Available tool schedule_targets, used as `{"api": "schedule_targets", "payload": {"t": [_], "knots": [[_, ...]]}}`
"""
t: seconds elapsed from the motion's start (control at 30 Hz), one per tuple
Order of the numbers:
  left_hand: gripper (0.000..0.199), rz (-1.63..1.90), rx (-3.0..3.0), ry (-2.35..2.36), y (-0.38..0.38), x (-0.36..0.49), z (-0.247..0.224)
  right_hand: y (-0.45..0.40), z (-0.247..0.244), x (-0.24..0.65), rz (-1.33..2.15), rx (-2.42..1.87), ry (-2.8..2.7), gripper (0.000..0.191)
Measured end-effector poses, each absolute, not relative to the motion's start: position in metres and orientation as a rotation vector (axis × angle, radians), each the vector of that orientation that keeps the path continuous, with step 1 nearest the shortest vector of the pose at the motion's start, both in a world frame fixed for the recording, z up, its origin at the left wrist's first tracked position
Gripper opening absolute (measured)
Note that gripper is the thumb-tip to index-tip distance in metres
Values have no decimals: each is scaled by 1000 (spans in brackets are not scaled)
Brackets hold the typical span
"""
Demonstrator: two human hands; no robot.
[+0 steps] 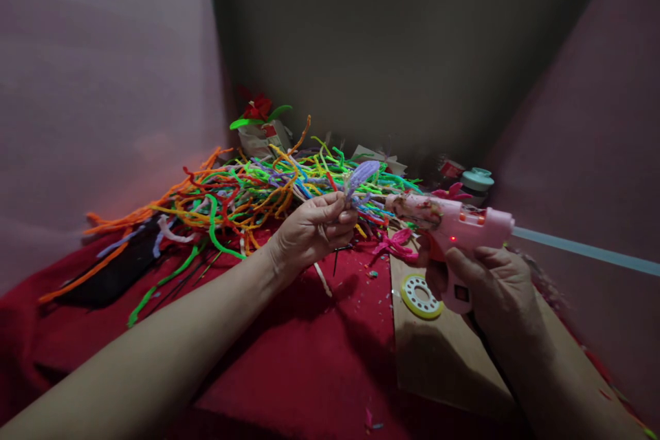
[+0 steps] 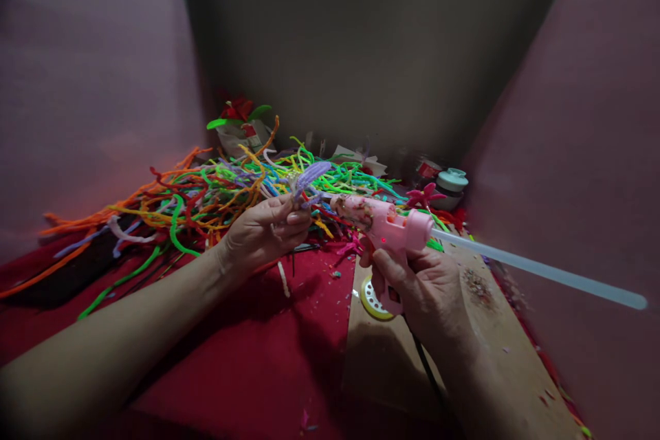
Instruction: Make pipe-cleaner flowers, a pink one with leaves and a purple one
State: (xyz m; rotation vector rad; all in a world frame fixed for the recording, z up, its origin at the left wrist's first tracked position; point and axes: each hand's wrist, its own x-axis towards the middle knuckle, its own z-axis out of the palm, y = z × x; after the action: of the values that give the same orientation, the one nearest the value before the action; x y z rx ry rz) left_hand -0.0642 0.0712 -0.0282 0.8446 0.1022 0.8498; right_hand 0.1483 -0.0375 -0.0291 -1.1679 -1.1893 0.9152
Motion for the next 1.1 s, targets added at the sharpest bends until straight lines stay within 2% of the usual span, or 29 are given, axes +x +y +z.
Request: {"api": "schedule_targets", "payload": {"t": [1.1], "knots": [[12,851,847,131,68,-64,-25,-40,-27,145,902,-1177,-1157,29]]}}
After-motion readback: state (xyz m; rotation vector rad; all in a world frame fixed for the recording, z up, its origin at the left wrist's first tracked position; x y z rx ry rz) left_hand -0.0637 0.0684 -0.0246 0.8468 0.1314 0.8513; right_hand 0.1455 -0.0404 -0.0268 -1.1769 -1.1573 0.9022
